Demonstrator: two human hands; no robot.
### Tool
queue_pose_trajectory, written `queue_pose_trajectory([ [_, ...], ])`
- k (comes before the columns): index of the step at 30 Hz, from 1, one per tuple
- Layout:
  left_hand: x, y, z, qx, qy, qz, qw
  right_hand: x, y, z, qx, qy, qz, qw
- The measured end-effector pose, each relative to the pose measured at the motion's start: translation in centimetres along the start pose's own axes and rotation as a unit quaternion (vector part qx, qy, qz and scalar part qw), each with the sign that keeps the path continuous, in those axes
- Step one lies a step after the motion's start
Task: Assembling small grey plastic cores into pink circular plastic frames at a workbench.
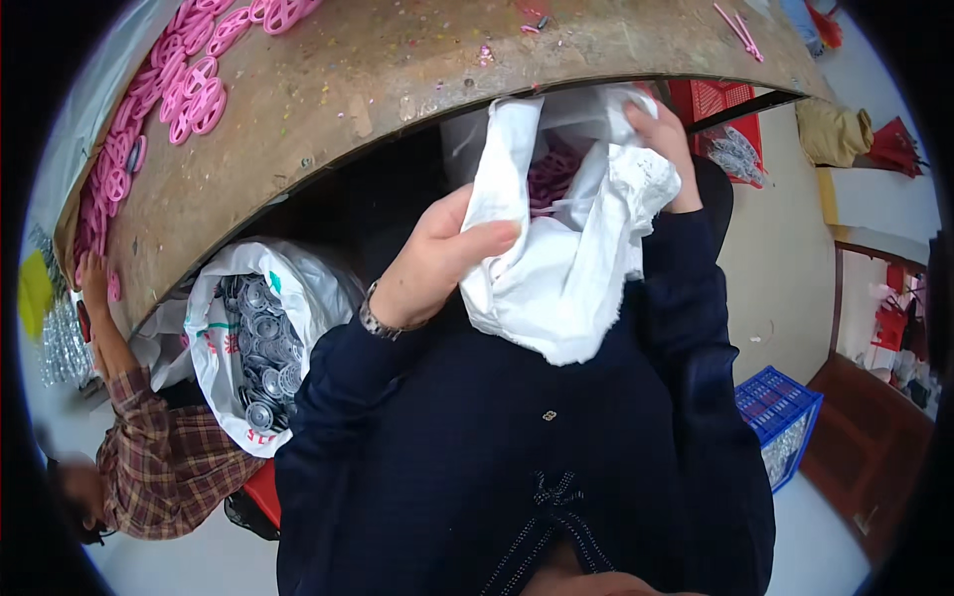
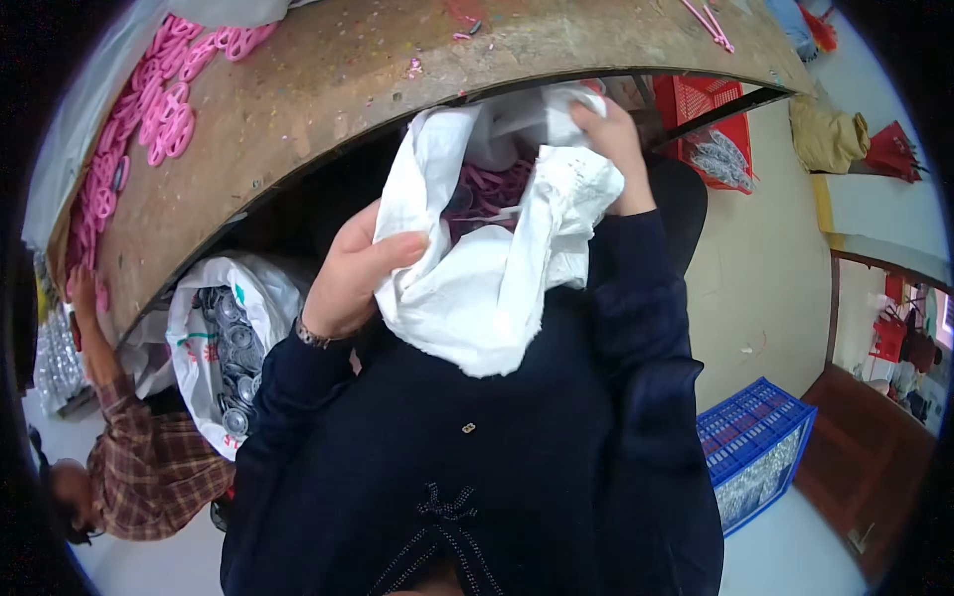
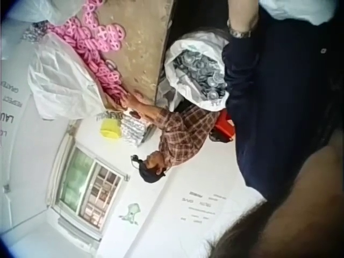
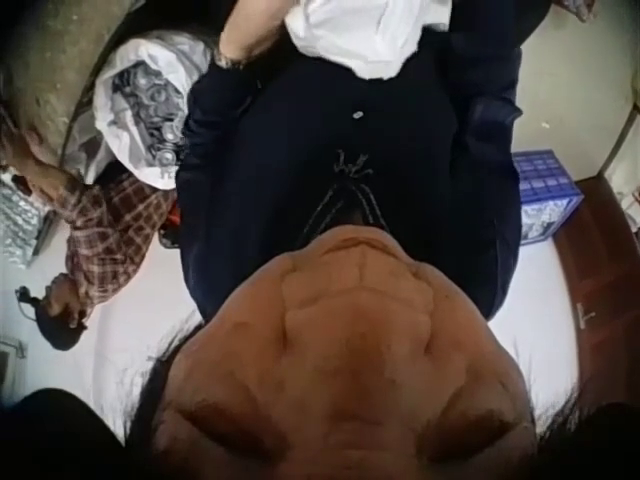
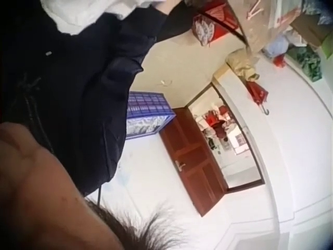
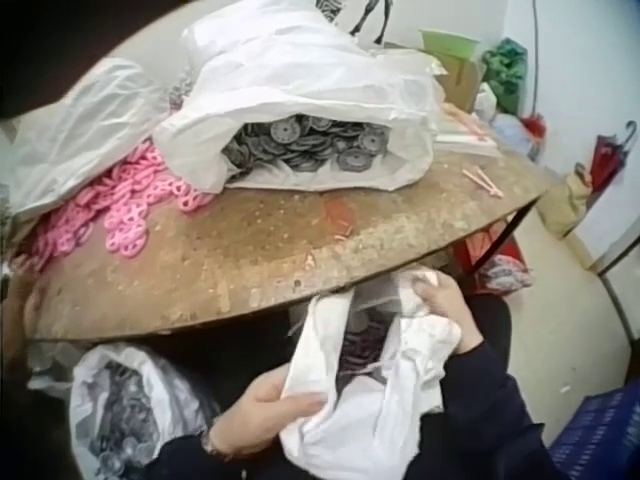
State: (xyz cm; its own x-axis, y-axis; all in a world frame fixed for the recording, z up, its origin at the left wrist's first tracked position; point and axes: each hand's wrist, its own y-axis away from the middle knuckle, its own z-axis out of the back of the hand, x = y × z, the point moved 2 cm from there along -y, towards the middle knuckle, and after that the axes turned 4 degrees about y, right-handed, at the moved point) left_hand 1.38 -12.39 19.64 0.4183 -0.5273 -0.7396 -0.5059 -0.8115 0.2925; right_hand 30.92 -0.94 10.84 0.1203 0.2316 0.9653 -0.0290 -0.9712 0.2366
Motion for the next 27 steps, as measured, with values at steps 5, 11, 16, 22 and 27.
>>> queue_pose_trajectory([
  [5, 2.0, 0.5, 2.9, -0.037, -0.099, 0.027, 0.994, -6.5, -0.5, 11.1, -0.112, 0.124, -0.007, 0.986],
  [11, 1.9, -2.8, 6.8, -0.116, -0.232, -0.034, 0.965, -7.4, 0.6, 10.3, -0.099, 0.138, 0.024, 0.985],
  [16, -2.1, -8.2, 7.1, -0.089, -0.343, 0.013, 0.935, -4.6, 4.3, 1.8, -0.024, 0.234, 0.02, 0.972],
  [22, 3.5, -14.3, 8.5, -0.04, -0.414, 0.081, 0.906, -4.6, 8.3, 0.7, -0.041, 0.102, 0.009, 0.994],
  [27, 6.0, -14.4, 7.0, 0.11, -0.379, 0.287, 0.873, 0.8, 9.9, -3.3, -0.006, 0.065, 0.061, 0.996],
])
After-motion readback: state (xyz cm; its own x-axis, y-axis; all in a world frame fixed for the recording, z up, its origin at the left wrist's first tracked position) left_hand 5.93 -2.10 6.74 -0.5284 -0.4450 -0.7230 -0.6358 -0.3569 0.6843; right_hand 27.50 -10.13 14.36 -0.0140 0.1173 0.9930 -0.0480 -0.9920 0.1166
